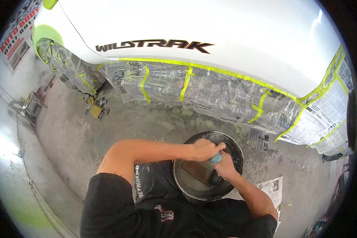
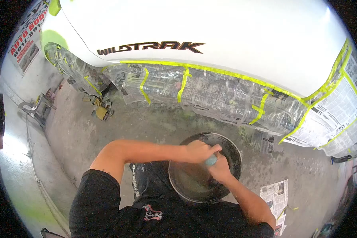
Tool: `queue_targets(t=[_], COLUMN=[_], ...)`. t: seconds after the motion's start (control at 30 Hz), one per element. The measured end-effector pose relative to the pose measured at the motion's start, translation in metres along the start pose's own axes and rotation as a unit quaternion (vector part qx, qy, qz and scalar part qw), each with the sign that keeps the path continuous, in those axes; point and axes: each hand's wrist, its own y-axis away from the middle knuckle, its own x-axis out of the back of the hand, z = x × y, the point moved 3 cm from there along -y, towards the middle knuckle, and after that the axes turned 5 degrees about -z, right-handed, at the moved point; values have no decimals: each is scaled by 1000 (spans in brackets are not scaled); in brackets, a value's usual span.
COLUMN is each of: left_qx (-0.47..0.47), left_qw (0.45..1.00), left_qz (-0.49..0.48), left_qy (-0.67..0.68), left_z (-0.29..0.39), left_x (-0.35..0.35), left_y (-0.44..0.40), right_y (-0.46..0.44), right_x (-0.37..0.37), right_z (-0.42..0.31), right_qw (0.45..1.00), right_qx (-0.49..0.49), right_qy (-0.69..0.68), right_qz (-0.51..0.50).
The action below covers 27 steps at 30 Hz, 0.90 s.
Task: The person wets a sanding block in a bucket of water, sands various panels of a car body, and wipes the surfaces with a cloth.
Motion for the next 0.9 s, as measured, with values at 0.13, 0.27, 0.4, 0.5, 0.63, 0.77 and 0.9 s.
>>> queue_targets(t=[0.13, 0.27, 0.4, 0.5, 0.63, 0.77, 0.9], left_qx=[-99, -110, -48, 15, -4, -40, -99], left_qw=[986, 972, 972, 962, 872, 741, 740], left_qz=[136, 204, 194, 131, -34, -64, 94], left_qy=[-1, 40, 124, 239, 488, 667, 659], left_z=[-7, 1, -2, -3, 14, 1, 1], left_x=[3, 24, 40, 54, 85, 57, 50], left_y=[-9, -8, -7, 7, 28, 22, 10], right_y=[6, 8, -4, 12, 18, 38, 44], right_x=[5, 18, 47, 64, 76, 82, 101], right_z=[-8, -10, -4, -60, -80, -130, -124], right_qw=[968, 955, 997, 986, 975, 943, 974], right_qx=[-148, -188, 40, 122, 167, 256, 178], right_qy=[-201, -229, 56, 103, 113, 128, 83], right_qz=[-16, -33, 35, 51, 87, 172, 111])
